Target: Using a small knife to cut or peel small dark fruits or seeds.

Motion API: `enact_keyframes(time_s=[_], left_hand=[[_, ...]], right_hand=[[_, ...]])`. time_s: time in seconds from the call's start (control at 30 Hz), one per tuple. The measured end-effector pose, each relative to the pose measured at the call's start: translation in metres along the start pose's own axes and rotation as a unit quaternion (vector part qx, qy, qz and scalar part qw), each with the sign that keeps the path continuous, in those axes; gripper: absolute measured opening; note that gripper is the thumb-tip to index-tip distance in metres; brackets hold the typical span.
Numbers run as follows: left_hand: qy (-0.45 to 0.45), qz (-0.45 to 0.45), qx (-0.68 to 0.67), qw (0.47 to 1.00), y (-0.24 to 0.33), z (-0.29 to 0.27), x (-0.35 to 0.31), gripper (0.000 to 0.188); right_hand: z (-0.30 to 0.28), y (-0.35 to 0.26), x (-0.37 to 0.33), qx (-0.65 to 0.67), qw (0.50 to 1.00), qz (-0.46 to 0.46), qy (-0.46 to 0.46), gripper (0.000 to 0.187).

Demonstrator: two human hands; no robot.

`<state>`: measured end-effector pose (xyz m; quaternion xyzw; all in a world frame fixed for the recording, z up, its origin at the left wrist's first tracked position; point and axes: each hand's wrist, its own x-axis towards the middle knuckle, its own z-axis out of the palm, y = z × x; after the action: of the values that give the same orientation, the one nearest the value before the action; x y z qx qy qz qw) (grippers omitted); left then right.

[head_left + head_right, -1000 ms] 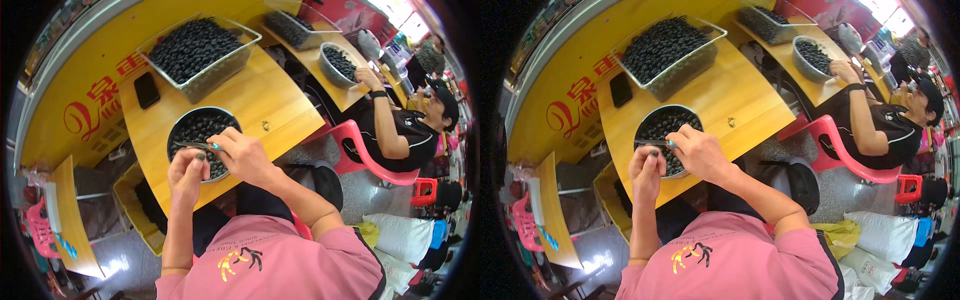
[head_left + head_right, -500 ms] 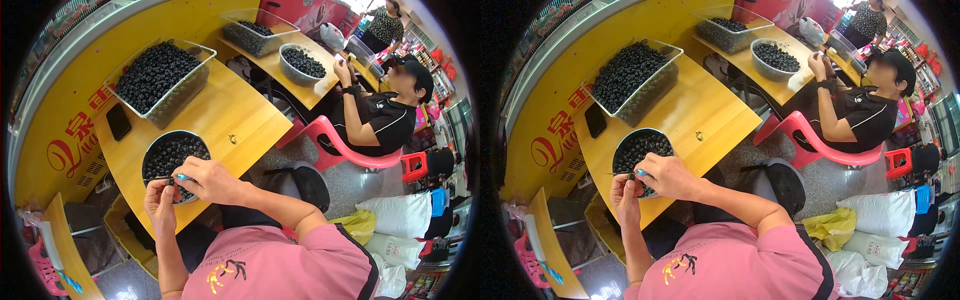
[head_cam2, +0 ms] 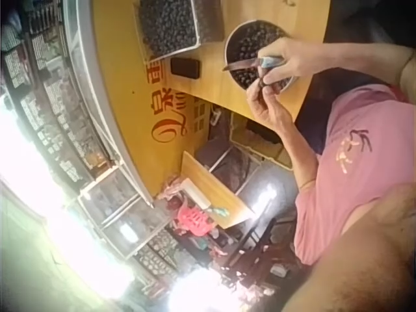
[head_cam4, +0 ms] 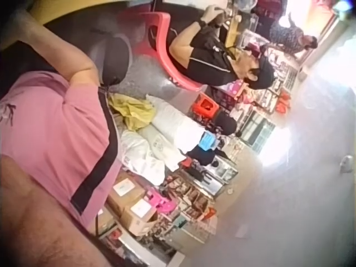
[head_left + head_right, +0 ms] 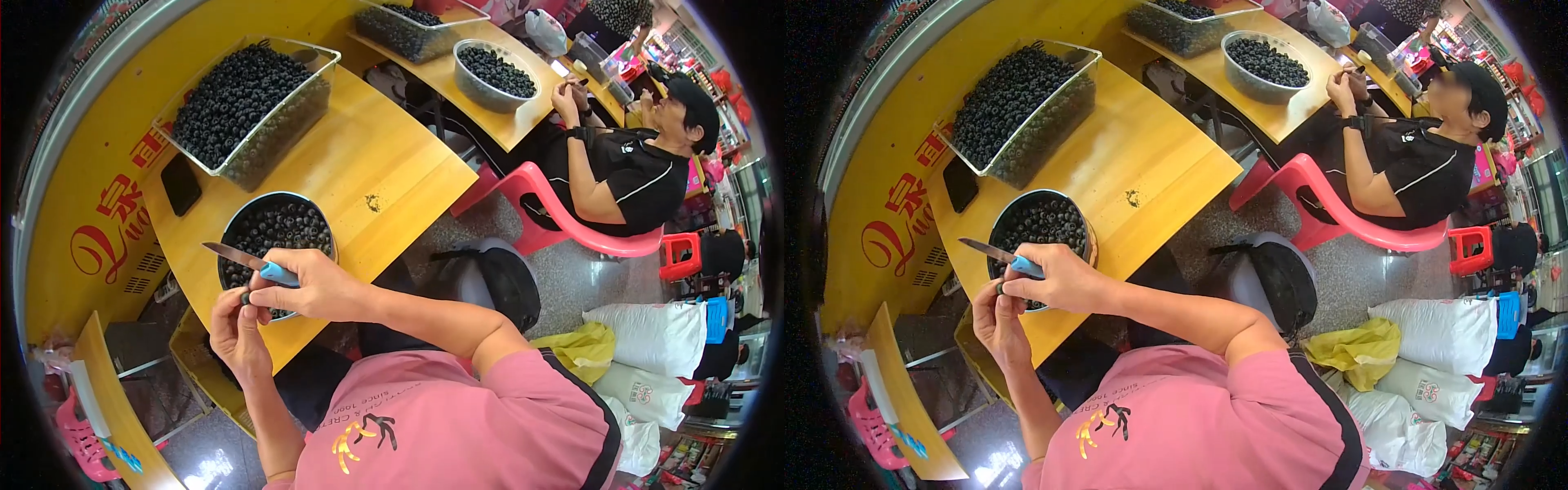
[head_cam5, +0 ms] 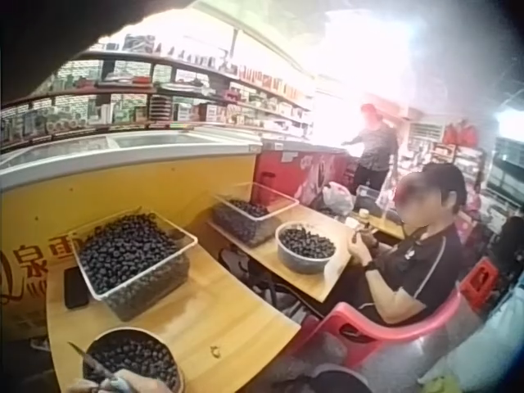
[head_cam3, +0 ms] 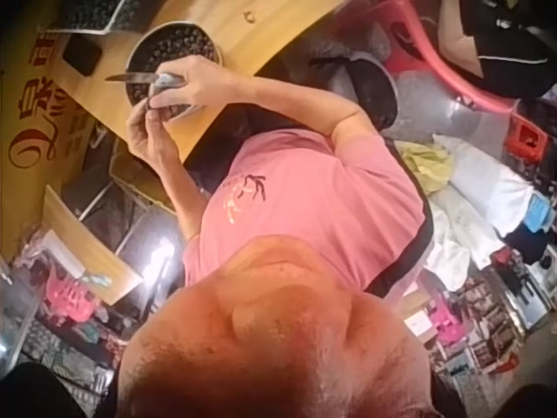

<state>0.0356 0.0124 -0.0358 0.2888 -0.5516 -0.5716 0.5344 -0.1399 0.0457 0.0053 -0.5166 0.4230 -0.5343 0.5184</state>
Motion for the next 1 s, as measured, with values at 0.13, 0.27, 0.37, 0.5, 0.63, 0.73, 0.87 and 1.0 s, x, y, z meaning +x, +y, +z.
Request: enact_keyframes(time_s=[0.13,0.27,0.37,0.5,0.63,0.73,0.87,1.0], left_hand=[[-0.003,0.093,0.055,0.994,0.000,-0.002,-0.002,0.015],[0.000,0.101,0.090,0.991,0.002,-0.001,-0.002,0.015],[-0.013,0.121,0.135,0.983,0.003,0.002,-0.004,0.017],[-0.001,0.144,0.156,0.977,0.002,0.005,-0.005,0.016],[0.036,0.125,0.177,0.976,0.001,-0.009,-0.013,0.015],[0.057,0.117,0.200,0.971,0.011,-0.025,-0.013,0.017],[0.169,0.091,0.259,0.947,0.030,-0.070,-0.006,0.016],[0.237,0.044,0.334,0.911,0.019,-0.132,-0.016,0.019]], right_hand=[[0.009,0.007,0.004,0.221,0.974,0.047,-0.022,0.022],[0.009,0.009,0.006,0.194,0.979,0.053,-0.037,0.023],[0.008,0.014,0.009,0.209,0.975,0.061,-0.039,0.022],[0.017,0.012,0.005,0.182,0.981,0.068,-0.010,0.020],[0.027,0.009,0.005,0.229,0.965,0.129,0.001,0.023],[0.020,0.035,0.006,0.032,0.998,0.061,-0.008,0.019],[-0.008,0.008,0.007,0.053,0.990,0.093,0.088,0.019],[-0.040,0.011,0.010,0.074,0.984,0.063,0.148,0.018]])
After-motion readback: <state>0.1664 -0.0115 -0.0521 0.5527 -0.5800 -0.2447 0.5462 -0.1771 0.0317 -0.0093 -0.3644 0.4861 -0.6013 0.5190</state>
